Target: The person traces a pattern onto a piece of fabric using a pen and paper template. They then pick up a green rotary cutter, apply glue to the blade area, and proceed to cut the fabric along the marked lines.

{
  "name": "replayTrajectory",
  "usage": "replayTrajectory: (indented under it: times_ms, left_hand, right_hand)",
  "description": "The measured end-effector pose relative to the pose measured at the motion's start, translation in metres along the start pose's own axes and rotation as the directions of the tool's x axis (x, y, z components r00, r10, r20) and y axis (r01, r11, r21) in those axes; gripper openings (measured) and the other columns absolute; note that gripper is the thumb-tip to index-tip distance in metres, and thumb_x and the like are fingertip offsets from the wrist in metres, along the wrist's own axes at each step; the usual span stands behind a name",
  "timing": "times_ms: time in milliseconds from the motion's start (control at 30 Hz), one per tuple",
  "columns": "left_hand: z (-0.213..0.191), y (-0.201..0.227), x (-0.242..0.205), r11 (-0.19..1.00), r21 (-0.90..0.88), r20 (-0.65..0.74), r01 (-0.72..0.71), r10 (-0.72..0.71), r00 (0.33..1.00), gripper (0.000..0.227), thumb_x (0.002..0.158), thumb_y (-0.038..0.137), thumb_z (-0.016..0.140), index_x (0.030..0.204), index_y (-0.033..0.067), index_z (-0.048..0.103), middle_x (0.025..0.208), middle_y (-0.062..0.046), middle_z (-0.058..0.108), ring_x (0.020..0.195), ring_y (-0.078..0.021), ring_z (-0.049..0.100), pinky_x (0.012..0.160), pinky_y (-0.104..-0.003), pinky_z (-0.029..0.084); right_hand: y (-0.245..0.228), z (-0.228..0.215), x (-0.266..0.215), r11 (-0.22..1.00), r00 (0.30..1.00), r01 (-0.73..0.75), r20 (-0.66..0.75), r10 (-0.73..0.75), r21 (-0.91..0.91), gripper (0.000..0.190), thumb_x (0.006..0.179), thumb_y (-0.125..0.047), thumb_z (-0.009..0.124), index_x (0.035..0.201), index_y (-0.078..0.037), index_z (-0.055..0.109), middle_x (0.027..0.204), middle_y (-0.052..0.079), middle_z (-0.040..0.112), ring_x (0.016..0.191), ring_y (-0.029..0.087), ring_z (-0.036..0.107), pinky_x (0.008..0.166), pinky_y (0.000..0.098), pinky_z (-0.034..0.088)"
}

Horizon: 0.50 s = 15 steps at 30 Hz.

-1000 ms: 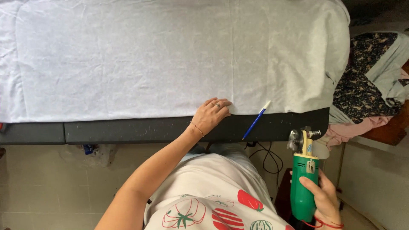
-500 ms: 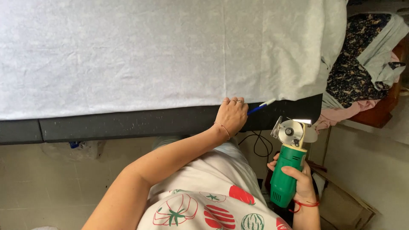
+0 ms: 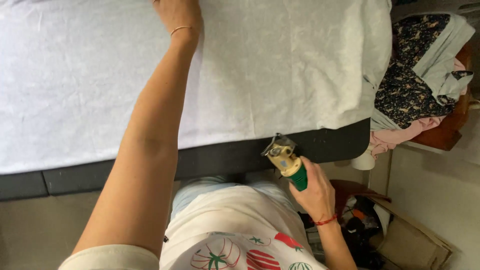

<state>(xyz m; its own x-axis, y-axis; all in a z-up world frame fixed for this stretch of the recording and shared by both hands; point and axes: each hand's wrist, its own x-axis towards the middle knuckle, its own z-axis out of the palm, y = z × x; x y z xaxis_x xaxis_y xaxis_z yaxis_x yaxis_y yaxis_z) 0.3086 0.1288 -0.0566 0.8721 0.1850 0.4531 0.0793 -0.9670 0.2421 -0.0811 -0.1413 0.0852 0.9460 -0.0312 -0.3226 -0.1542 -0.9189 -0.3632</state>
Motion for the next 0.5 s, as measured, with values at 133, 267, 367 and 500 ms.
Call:
replayTrajectory:
  times_ms: [133,267,367,500]
  left_hand:
    - [-0.044,0.008,0.006,0.997,-0.079,0.054,0.005,0.0,0.999,0.014,0.068,0.008,0.056,0.071,0.0213,0.051,0.069,0.004,0.045,0.071,-0.0178,0.041,0.068,-0.036,0.031]
    - [-0.102,0.022,-0.037,0.963,-0.21,0.15,-0.167,0.201,0.968,0.016,0.079,0.017,0.059,0.092,0.0127,0.051,0.089,-0.006,0.052,0.084,-0.0272,0.043,0.078,-0.04,0.028]
    - [-0.143,0.046,-0.111,0.767,-0.454,0.1,-0.454,0.55,0.829,0.006,0.078,0.007,0.048,0.084,0.0092,0.049,0.08,-0.008,0.047,0.062,-0.0271,0.041,0.057,-0.038,0.029]
    - [-0.182,0.079,-0.204,0.348,-0.772,0.113,-0.533,0.899,0.424,0.018,0.078,0.024,0.06,0.093,0.0139,0.064,0.127,-0.01,0.043,0.117,-0.0256,0.042,0.1,-0.051,0.027]
  right_hand:
    - [-0.017,0.016,0.021,0.952,0.955,0.247,-0.118,-0.271,-0.183,0.071,0.059,-0.019,0.074,0.122,-0.014,0.041,0.108,0.004,0.053,0.081,0.023,0.057,0.065,0.0356,0.049]
    - [-0.038,0.017,0.014,1.0,0.988,-0.03,-0.151,0.03,0.005,0.064,0.061,-0.026,0.074,0.117,-0.013,0.045,0.104,0.007,0.053,0.088,0.025,0.057,0.063,0.0383,0.049]
    - [-0.036,0.011,0.005,0.944,0.908,-0.291,-0.264,0.324,0.157,0.061,0.059,-0.024,0.074,0.113,-0.01,0.049,0.098,0.009,0.054,0.086,0.026,0.056,0.062,0.0371,0.047]
    - [-0.025,-0.013,-0.005,0.851,0.776,-0.37,-0.379,0.504,0.373,0.067,0.057,-0.015,0.074,0.115,0.003,0.047,0.104,0.018,0.054,0.089,0.029,0.054,0.072,0.0386,0.044]
